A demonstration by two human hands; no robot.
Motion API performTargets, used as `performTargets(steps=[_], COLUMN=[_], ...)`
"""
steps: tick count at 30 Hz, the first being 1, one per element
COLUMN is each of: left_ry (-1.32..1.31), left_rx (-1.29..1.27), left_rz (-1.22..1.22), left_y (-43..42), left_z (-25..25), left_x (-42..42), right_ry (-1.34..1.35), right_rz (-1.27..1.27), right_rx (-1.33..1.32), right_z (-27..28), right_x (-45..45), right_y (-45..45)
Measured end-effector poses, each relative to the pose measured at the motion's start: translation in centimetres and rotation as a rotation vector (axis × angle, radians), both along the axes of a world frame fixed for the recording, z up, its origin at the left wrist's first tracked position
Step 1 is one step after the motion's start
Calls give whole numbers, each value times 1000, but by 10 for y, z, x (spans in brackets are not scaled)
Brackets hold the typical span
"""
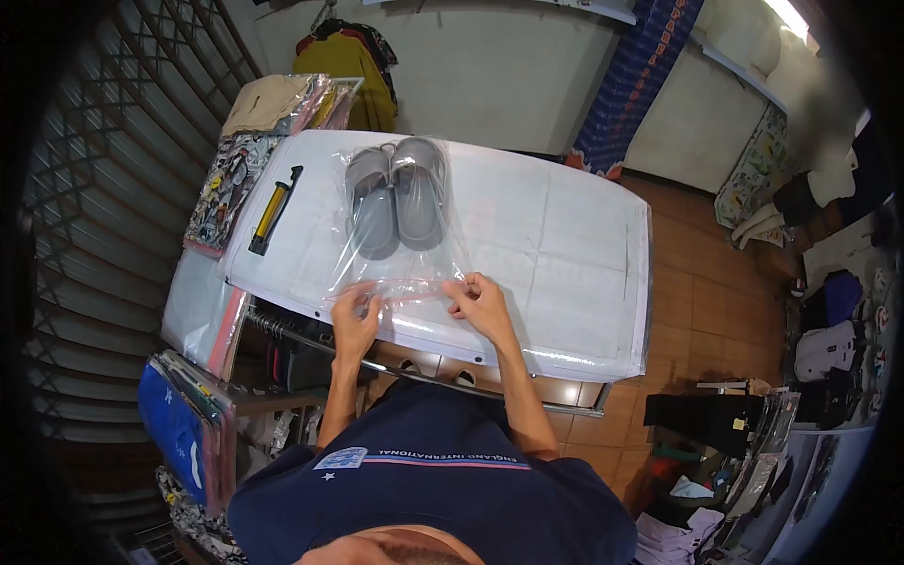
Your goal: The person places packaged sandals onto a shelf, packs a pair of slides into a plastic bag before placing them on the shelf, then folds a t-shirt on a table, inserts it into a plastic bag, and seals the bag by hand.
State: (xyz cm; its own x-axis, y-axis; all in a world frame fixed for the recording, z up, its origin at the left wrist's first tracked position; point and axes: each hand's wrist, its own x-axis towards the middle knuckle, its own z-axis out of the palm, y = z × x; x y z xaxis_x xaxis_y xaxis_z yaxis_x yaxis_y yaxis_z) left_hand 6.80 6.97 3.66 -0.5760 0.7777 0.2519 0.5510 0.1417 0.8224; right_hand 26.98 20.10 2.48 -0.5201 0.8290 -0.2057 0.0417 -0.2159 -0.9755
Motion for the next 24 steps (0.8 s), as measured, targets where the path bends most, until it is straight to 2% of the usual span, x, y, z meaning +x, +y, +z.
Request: performTargets(steps=[2,4,6,7,10,14,17,19,24], left_ry=[-122,-108,-14,-120,-98,-133,-271,-510,-683], left_rx=[123,88,110,124,-5,-150,-131,-139,-173], left_rz=[183,389,475,471,382,248,220,182,90], left_y=[-25,-43,-43,-40,-28,-32,-42,-48,-60], left_z=[-13,-1,16,13,32,-1,-19,-15,-14], left_x=[-2,-9,-17,-25,-35,-61,-63,-52,-44], right_ry=[23,1,25,-4,-12,4,-54,-69,-67], right_rz=[-74,-78,-67,-93,-120,-166,-192,-197,-205], right_rx=[-166,-171,-73,-59,-57,-103,-100,-113,-173], right_z=[6,3,-9,-12,-12,-11,-8,-9,-1], right_x=[-2,-3,-4,-6,-7,3,17,28,46], right_y=[2,2,2,1,1,3,3,3,2])
